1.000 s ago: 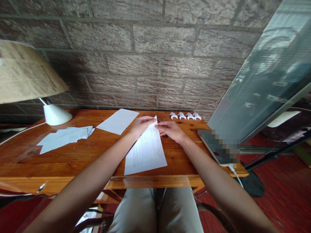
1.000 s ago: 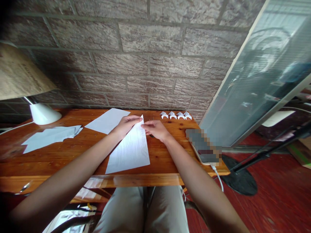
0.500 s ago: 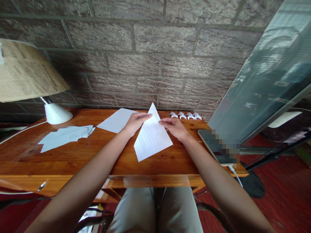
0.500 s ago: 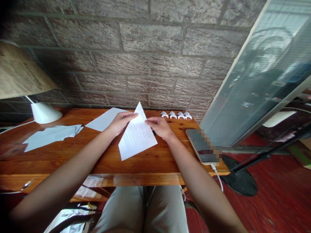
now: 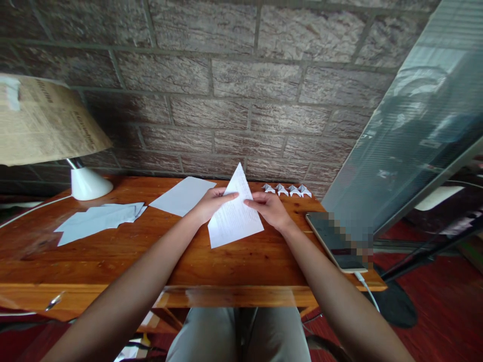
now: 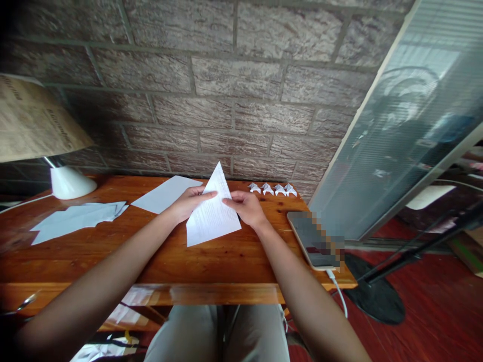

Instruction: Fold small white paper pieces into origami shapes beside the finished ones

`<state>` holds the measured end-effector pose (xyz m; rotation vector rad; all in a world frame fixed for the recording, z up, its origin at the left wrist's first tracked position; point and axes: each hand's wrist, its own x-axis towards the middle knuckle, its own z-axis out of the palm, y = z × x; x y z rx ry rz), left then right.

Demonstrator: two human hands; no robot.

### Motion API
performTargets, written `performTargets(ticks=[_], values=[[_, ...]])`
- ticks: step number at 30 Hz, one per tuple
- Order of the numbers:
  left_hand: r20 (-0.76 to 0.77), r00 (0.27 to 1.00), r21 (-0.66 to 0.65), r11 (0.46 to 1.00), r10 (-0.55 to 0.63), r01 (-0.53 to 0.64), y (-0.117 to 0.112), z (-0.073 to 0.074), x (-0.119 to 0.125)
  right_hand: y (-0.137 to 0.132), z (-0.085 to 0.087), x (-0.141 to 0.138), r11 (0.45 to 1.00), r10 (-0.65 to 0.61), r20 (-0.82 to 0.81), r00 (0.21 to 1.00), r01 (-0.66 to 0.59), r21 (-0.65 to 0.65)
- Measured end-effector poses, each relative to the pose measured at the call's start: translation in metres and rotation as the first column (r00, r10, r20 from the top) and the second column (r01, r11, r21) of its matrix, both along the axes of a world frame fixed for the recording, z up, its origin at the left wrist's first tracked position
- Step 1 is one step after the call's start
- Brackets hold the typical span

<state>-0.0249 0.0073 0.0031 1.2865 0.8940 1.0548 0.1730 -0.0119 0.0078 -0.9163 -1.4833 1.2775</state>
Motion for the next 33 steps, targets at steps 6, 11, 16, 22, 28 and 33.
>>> performTargets(ticks=[6,11,16,22,28,33], values=[[0.04,0.999,0.004,1.0,-0.001,0.001,0.002,-0.002,0.0,0.0,0.002,0.001,1.0,-0.003,-0.009,1.0,0.003,-0.023],[0.032,0.999,0.0,0.999,0.036,-0.036,0.003,0.0,-0.002,0.001,0.004,0.002,0.994,-0.095,-0.059,0.994,0.091,-0.062],[-0.024,0.999,0.065,0.998,0.022,-0.021,0.006,-0.001,-0.003,0.008,0.01,0.013,0.955,-0.29,-0.153,0.945,0.275,-0.115],[-0.115,0.987,0.069,0.99,-0.116,0.124,0.006,-0.001,-0.007,0.015,0.01,0.027,0.926,-0.362,-0.135,0.922,0.339,-0.164],[-0.164,0.983,0.088,0.991,-0.087,0.102,0.006,0.004,-0.014,0.016,0.01,0.032,0.935,-0.346,-0.132,0.929,0.329,-0.131],[-0.164,0.975,0.095,0.982,-0.149,0.165,0.005,0.007,-0.018,0.019,0.008,0.036,0.944,-0.32,-0.138,0.937,0.303,-0.127]])
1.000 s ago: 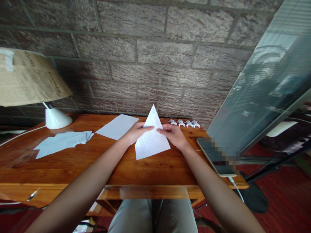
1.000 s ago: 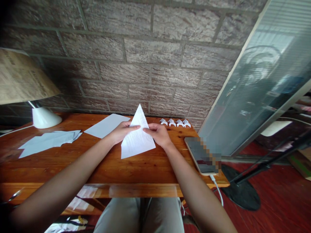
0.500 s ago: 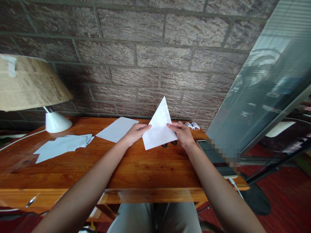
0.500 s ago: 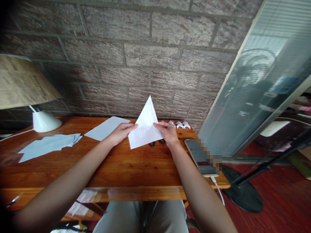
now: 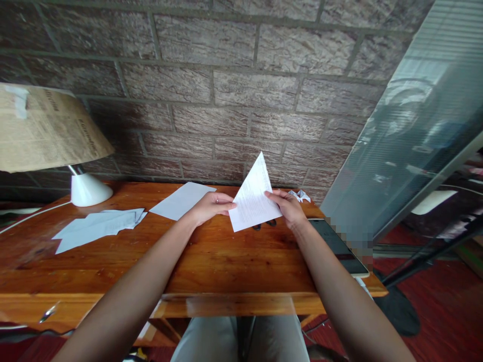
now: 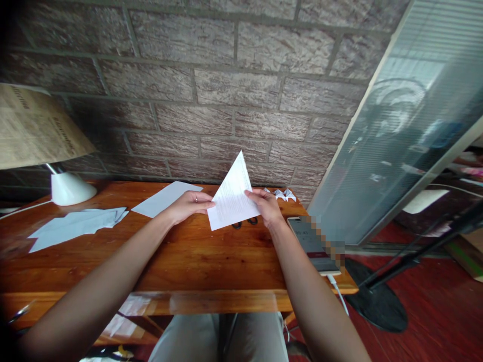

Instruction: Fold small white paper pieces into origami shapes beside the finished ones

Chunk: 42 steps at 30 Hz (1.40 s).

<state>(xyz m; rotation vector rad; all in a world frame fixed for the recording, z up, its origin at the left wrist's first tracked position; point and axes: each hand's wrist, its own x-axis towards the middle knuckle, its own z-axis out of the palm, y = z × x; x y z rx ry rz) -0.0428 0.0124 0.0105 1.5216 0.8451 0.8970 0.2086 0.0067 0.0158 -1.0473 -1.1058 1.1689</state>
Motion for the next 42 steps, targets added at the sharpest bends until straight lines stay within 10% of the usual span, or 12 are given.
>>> performTargets(ticks=[8,12,17,21,24,29,34,42], values=[[0.085,0.994,0.073,0.994,0.072,-0.078,0.004,-0.005,0.0,-0.002,0.004,0.001,0.985,-0.036,0.066,0.997,0.025,0.172],[0.17,0.953,-0.179,0.959,0.251,-0.221,0.008,-0.011,0.002,-0.01,0.009,-0.003,0.898,-0.144,0.254,0.956,0.018,0.441],[0.397,0.918,-0.436,0.885,0.025,0.164,0.003,-0.002,0.004,-0.018,0.01,-0.009,0.724,-0.264,0.501,0.824,-0.173,0.667],[0.353,0.933,-0.39,0.918,0.071,0.078,0.002,0.001,0.007,-0.015,0.006,-0.009,0.654,-0.311,0.575,0.757,-0.269,0.707],[0.328,0.938,-0.362,0.932,0.114,0.013,0.003,-0.002,0.009,-0.007,0.0,-0.008,0.697,-0.332,0.526,0.783,-0.172,0.696],[0.391,0.896,-0.337,0.939,0.209,-0.072,0.004,-0.005,0.012,0.0,-0.008,-0.014,0.958,-0.016,0.279,0.96,-0.065,0.278],[0.413,0.886,-0.297,0.951,0.208,-0.085,0.001,-0.004,0.016,-0.009,-0.005,-0.022,0.957,0.244,0.197,0.949,-0.268,0.106],[0.293,0.955,-0.231,0.965,-0.048,0.12,-0.008,-0.01,0.023,-0.011,-0.003,-0.022,0.964,0.186,0.19,0.964,-0.217,0.153]])
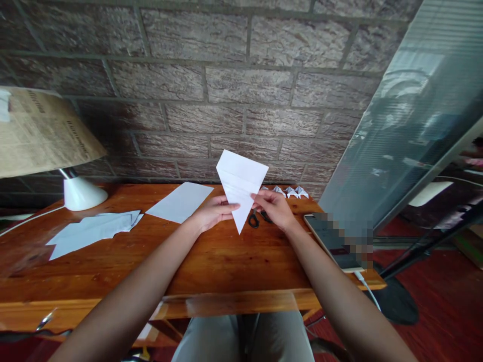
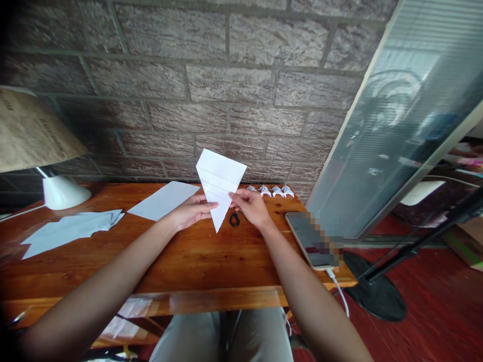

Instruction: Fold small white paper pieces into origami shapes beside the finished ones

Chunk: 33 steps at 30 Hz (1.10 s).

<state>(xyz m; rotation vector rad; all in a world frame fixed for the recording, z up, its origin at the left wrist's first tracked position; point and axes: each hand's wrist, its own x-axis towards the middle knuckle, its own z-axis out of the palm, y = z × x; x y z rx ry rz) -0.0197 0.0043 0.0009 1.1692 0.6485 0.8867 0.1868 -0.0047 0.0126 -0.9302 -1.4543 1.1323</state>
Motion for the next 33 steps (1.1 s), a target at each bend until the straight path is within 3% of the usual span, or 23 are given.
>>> performTargets(ticks=[3,8,11,14,25,29,33], values=[[-0.036,0.999,0.0,1.0,-0.011,0.011,0.0,-0.004,0.004,-0.002,0.002,-0.001,1.0,0.025,0.007,1.0,-0.025,0.004],[0.018,0.99,0.021,0.99,0.138,-0.138,0.002,-0.006,0.005,-0.005,0.0,-0.001,0.975,0.181,0.028,0.983,-0.176,-0.137],[0.093,0.962,-0.002,0.967,0.255,-0.256,0.004,-0.006,0.004,-0.005,-0.003,-0.001,0.955,0.179,0.01,0.984,-0.172,-0.241],[0.155,0.941,-0.056,0.954,0.301,-0.295,0.006,-0.006,0.004,-0.005,-0.006,-0.002,0.939,0.18,0.013,0.984,-0.168,-0.299],[0.195,0.946,-0.098,0.965,0.258,-0.243,0.003,-0.006,0.011,-0.008,-0.012,-0.014,0.945,0.256,0.122,0.959,-0.221,-0.239],[0.217,0.911,-0.131,0.935,0.352,-0.33,0.005,-0.003,0.011,-0.011,-0.011,-0.018,0.936,0.277,0.143,0.95,-0.234,-0.263],[0.282,0.825,-0.172,0.872,0.489,-0.458,0.009,0.003,0.007,-0.012,-0.014,-0.021,0.93,0.278,0.14,0.95,-0.23,-0.287]])
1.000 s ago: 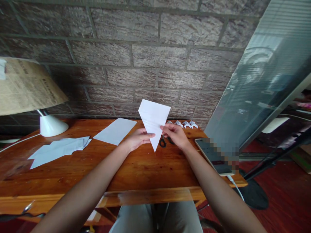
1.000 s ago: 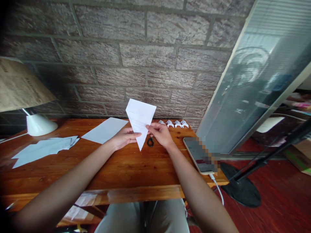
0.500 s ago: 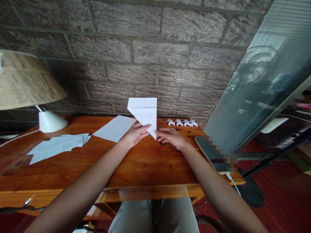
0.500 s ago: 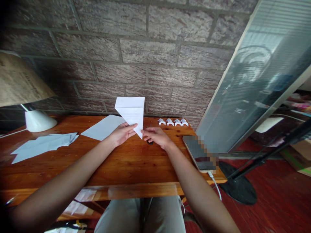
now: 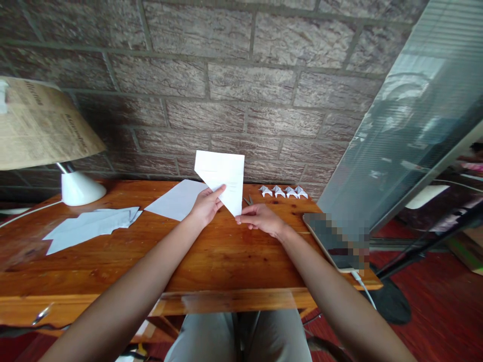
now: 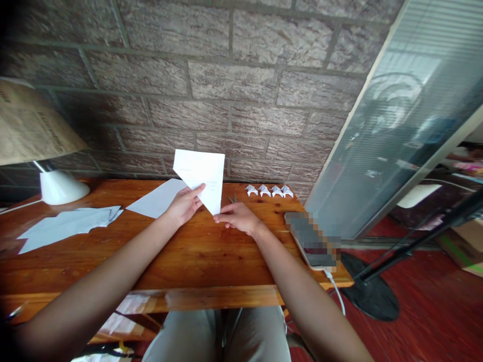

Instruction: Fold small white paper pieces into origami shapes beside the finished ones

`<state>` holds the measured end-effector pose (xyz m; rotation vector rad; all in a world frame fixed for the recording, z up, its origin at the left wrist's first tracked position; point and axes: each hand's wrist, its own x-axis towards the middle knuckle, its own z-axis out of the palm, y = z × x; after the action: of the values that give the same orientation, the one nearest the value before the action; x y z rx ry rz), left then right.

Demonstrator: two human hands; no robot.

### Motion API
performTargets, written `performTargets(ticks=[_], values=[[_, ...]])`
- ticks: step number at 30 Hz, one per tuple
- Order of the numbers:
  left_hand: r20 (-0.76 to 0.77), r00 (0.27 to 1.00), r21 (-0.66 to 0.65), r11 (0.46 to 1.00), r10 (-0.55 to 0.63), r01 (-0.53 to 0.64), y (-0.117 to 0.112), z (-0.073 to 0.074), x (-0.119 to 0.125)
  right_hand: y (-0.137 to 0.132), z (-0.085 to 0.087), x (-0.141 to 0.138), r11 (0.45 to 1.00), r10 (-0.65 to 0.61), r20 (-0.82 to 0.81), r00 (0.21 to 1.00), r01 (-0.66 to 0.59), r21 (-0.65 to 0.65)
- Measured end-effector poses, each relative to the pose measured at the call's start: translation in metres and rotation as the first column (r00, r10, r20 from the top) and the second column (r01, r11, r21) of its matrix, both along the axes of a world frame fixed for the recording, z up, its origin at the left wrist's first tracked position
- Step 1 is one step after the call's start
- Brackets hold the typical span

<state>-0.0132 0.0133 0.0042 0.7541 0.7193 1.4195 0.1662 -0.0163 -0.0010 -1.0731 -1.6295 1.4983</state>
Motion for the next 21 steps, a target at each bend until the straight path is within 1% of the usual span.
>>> performTargets(ticks=[2,5,7,8,10,12,14,16,18,19,21], values=[[0.037,0.998,0.003,0.998,0.06,-0.06,0.003,0.003,-0.004,0.0,-0.002,0.0,1.0,-0.004,0.003,1.0,0.004,-0.002],[0.084,0.985,0.005,0.989,0.148,-0.149,0.007,0.006,-0.011,-0.002,0.0,0.001,0.999,0.05,0.044,0.998,-0.05,0.001],[0.08,0.984,0.012,0.987,0.158,-0.159,0.008,0.005,-0.014,-0.004,0.004,0.004,0.998,0.064,0.071,0.995,-0.064,0.005],[0.064,0.989,0.018,0.99,0.137,-0.138,0.008,0.004,-0.014,-0.005,0.008,0.006,0.998,0.061,0.082,0.995,-0.062,0.011],[0.012,0.998,0.026,0.998,0.054,-0.054,0.005,0.001,-0.011,-0.005,0.014,0.011,0.999,0.025,0.071,0.997,-0.027,0.038],[-0.058,0.997,0.018,0.998,-0.059,0.06,-0.001,-0.001,-0.004,-0.003,0.019,0.016,0.995,-0.052,-0.004,0.999,0.052,0.083],[-0.121,0.98,0.01,0.987,-0.161,0.163,-0.008,-0.004,0.005,0.001,0.02,0.02,0.982,-0.125,-0.083,0.989,0.135,0.133],[-0.171,0.956,0.003,0.97,-0.237,0.241,-0.014,-0.005,0.013,0.005,0.017,0.021,0.966,-0.17,-0.125,0.977,0.19,0.174],[-0.218,0.938,-0.007,0.961,-0.271,0.276,-0.017,-0.006,0.017,0.007,0.012,0.019,0.955,-0.202,-0.14,0.969,0.227,0.192],[-0.238,0.934,-0.013,0.962,-0.268,0.273,-0.018,-0.007,0.017,0.008,0.01,0.018,0.952,-0.212,-0.141,0.967,0.237,0.193],[-0.254,0.942,-0.01,0.974,-0.22,0.225,-0.015,-0.006,0.014,0.007,0.008,0.015,0.953,-0.216,-0.135,0.967,0.239,0.185]])
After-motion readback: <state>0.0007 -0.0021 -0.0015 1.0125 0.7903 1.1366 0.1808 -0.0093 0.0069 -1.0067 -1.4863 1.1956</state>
